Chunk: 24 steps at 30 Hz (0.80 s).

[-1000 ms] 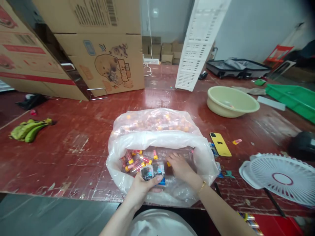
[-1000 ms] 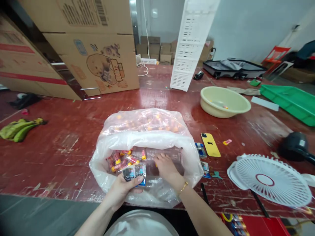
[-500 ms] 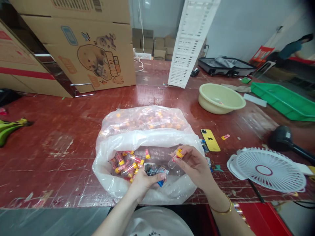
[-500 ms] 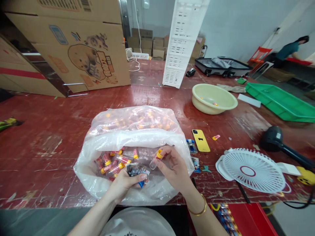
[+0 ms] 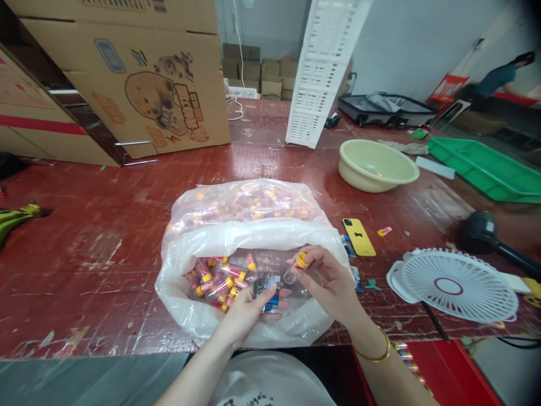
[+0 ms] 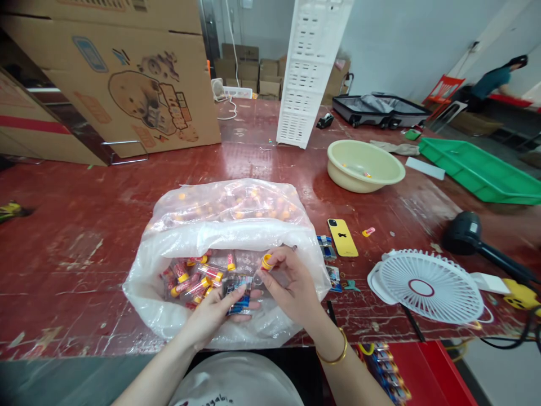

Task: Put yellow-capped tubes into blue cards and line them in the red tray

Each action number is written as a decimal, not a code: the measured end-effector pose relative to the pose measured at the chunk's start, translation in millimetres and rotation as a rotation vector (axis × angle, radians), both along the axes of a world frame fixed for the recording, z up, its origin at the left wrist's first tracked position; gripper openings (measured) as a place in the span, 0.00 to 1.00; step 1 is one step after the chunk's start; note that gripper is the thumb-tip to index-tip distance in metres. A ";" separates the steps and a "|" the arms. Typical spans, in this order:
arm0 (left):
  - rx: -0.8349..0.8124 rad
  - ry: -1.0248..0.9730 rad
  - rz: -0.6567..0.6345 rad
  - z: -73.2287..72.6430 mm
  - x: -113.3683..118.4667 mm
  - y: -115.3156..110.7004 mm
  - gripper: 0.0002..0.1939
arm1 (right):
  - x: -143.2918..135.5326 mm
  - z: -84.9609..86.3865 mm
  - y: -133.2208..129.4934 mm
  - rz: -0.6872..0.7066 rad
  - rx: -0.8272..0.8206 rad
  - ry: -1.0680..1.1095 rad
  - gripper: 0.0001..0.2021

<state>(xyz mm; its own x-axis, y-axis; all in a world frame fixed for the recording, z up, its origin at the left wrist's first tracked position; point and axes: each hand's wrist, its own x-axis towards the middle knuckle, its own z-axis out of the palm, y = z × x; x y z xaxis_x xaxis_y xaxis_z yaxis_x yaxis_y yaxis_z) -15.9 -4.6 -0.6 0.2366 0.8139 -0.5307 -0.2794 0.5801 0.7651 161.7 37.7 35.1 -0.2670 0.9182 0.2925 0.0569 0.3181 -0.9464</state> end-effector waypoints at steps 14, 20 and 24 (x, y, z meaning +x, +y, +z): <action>0.211 0.154 -0.001 -6.5 2.4 7.1 0.09 | 0.8 0.9 1.6 -0.082 0.067 -0.019 0.05; 0.185 0.158 -0.003 -2.4 6.0 5.4 0.09 | -0.8 -7.2 8.2 0.009 -0.100 0.014 0.08; 0.054 -0.045 0.075 4.0 14.9 1.1 0.15 | -4.6 -23.0 5.4 0.038 -0.330 0.093 0.12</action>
